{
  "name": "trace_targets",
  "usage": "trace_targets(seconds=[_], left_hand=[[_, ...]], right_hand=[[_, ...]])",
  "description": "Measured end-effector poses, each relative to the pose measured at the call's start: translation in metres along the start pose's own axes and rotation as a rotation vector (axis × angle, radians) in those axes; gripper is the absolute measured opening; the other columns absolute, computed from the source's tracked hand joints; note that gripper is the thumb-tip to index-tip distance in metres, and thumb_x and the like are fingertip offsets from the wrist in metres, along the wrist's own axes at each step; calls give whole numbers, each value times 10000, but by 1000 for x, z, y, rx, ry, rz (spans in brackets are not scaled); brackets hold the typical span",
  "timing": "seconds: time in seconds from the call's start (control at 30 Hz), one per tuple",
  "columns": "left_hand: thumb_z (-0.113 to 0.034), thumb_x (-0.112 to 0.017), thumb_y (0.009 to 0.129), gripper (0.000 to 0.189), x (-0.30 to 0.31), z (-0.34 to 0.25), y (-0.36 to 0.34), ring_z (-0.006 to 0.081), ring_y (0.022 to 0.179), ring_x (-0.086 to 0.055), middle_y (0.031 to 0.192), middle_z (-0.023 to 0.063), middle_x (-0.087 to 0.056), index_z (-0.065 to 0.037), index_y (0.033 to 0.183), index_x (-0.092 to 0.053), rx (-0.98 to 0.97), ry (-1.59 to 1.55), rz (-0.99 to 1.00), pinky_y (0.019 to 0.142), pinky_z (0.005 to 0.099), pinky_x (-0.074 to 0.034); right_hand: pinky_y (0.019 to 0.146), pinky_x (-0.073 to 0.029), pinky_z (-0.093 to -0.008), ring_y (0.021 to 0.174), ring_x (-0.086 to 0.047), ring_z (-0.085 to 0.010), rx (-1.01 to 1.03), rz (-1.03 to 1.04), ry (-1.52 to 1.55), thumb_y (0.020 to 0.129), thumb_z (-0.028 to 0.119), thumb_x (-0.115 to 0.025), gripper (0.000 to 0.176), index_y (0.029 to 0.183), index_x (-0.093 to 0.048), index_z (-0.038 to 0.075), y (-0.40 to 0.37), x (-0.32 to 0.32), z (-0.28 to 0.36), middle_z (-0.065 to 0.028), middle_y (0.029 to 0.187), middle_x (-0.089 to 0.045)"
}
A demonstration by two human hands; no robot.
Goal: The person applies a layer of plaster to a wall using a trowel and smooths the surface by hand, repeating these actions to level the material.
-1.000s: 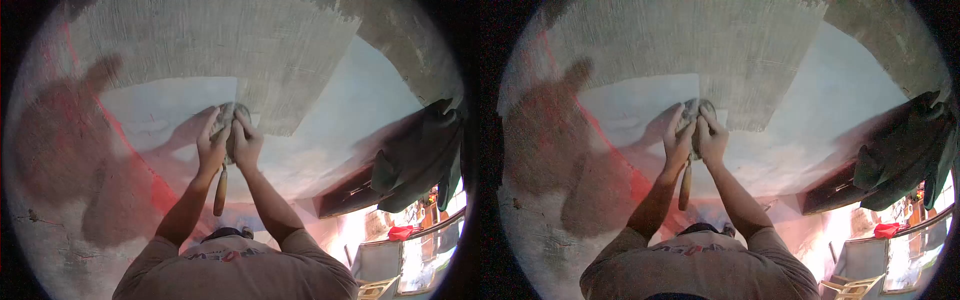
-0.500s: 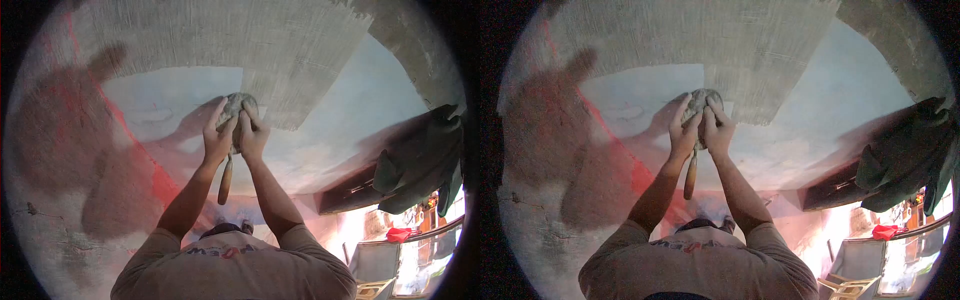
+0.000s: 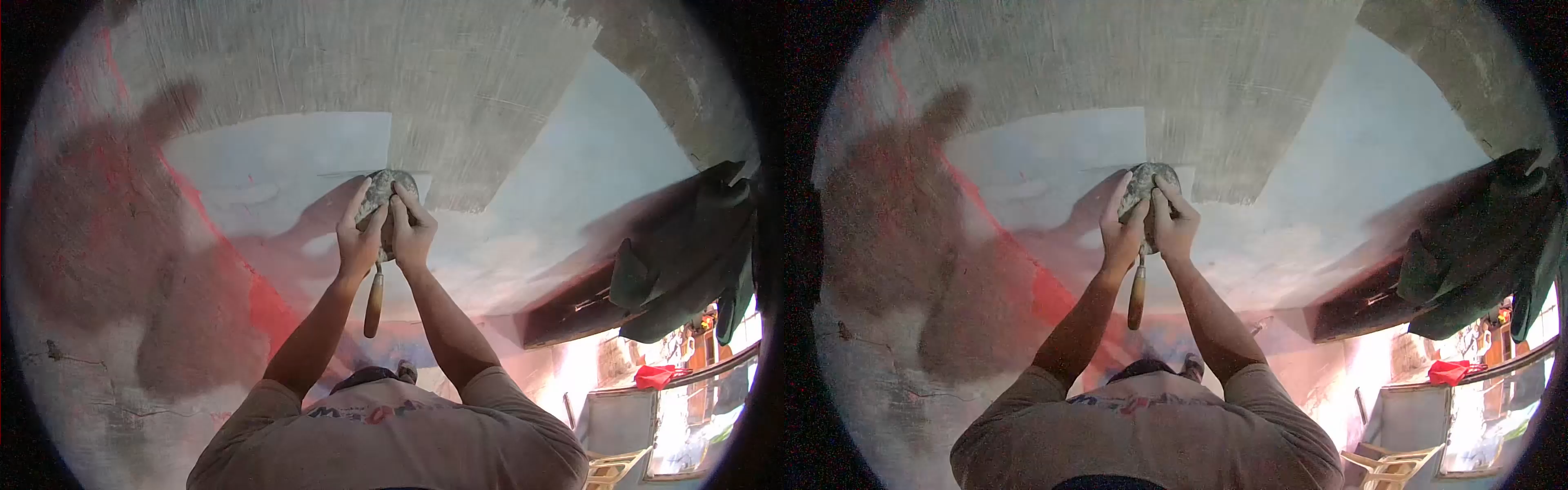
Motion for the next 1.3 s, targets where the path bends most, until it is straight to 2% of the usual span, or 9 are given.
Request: trace_targets(seconds=[0.3,0.43,0.57,0.6,0.77,0.83,1.0,1.13,1.3], left_hand=[[-40,-666,973,532,0,9,15,220,1294,-595,1405,185,-631,77,1471,-521,-71,-16,12,1100,346,-460],[-37,-684,954,523,-23,-81,65,218,1283,-589,1410,168,-631,74,1447,-548,-144,38,-27,1098,345,-455],[-38,-691,955,541,3,1,19,240,1314,-582,1412,187,-629,74,1462,-540,-300,308,-34,1121,368,-448],[-33,-688,954,538,6,25,11,253,1300,-599,1391,186,-641,72,1462,-543,-95,100,-33,1119,376,-456],[-47,-676,960,523,-25,-82,58,219,1218,-630,1360,194,-661,88,1449,-546,-204,124,-41,1059,342,-485],[-45,-674,959,524,-22,-71,64,231,1246,-619,1373,209,-653,91,1448,-543,-161,74,-37,1084,350,-473],[-14,-672,955,531,-12,-22,24,225,1308,-583,1411,182,-630,68,1464,-546,-118,99,-1,1122,355,-445],[-15,-672,957,533,-34,-76,68,215,1251,-608,1380,161,-645,43,1472,-550,-145,65,-22,1072,339,-474],[-19,-677,955,550,-11,-2,24,235,1342,-559,1446,180,-600,72,1476,-526,-92,108,4,1149,367,-416]], right_hand=[[970,-536,-307,1092,-717,-180,248,-37,-63,992,43,-668,265,1236,-745,-26,17,-5,12,-187,1163,-778],[944,-546,-302,1043,-730,-160,340,-40,-61,992,47,-659,271,1242,-745,-14,61,-28,95,-160,1147,-789],[863,-558,-282,977,-741,-151,322,-29,-286,992,51,-659,264,1233,-752,-2,20,-7,28,-199,1079,-791],[836,-553,-270,968,-729,-122,404,-79,-225,990,56,-664,259,1227,-755,4,11,-3,7,-210,1056,-788],[790,-554,-272,892,-714,-99,371,-67,-154,989,66,-670,250,1218,-765,30,54,-19,85,-206,1055,-787],[783,-552,-272,878,-712,-100,392,-81,-187,989,66,-672,252,1220,-764,30,58,-23,93,-206,1062,-787],[864,-564,-276,1008,-752,-141,358,-99,-217,985,75,-678,231,1187,-786,44,27,-3,29,-156,1121,-795],[879,-569,-298,995,-765,-175,410,-114,-89,981,56,-674,238,1192,-782,41,66,-16,102,-182,1103,-792],[917,-564,-312,1046,-757,-192,380,-84,-206,979,61,-686,250,1211,-773,28,30,-3,53,-181,1127,-786]])
Point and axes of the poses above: each hand's wrist, its own y-axis towards the middle knuckle, its own x-axis out of the back of the hand, z = x × y, the point moved 8 cm from there along y, towards the middle knuckle
